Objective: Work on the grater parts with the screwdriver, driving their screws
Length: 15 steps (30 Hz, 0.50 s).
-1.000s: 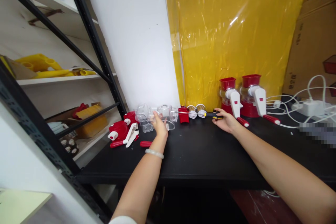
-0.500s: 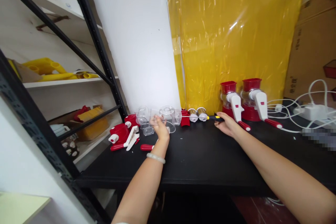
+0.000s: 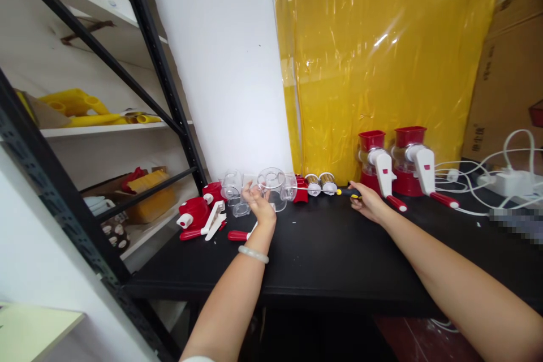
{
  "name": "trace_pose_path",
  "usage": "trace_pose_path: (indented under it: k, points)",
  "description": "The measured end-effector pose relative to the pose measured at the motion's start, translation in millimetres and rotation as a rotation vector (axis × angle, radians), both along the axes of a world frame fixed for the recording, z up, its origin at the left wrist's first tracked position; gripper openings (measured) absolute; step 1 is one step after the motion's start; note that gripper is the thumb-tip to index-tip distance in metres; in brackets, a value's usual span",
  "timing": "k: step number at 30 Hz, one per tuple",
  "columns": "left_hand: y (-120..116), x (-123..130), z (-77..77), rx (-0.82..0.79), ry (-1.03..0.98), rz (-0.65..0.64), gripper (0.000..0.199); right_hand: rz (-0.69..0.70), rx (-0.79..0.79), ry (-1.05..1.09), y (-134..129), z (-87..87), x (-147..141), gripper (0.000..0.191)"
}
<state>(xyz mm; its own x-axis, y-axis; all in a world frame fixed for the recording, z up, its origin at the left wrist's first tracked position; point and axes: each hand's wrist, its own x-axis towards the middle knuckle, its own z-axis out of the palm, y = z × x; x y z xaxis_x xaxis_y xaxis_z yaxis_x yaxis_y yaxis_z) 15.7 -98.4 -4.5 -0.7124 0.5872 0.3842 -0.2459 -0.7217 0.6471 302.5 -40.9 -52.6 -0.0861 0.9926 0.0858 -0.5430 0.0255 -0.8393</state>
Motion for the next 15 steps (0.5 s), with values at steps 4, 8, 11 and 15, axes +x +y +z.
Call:
trace_pose_path:
  k: [4, 8, 11, 15]
  points:
    - [-2.3, 2.5, 0.8, 0.018, 0.01, -0.002, 0.029, 0.002, 0.05, 0.1, -3.4, 8.8, 5.7, 0.024]
    - [-4.6, 4.3, 2.4, 0.032, 0.012, -0.013, 0.029, 0.039, 0.063, 0.149, -8.1, 15.8, 9.4, 0.017]
    - [-3.8, 3.5, 2.5, 0.051, 0.013, -0.005, 0.032, 0.032, 0.021, 0.089, -6.8, 12.7, 7.3, 0.033]
    - [-1.9, 2.0, 2.7, 0.057, 0.006, -0.001, 0.037, 0.004, -0.038, -0.084, -2.1, 2.4, 2.8, 0.046]
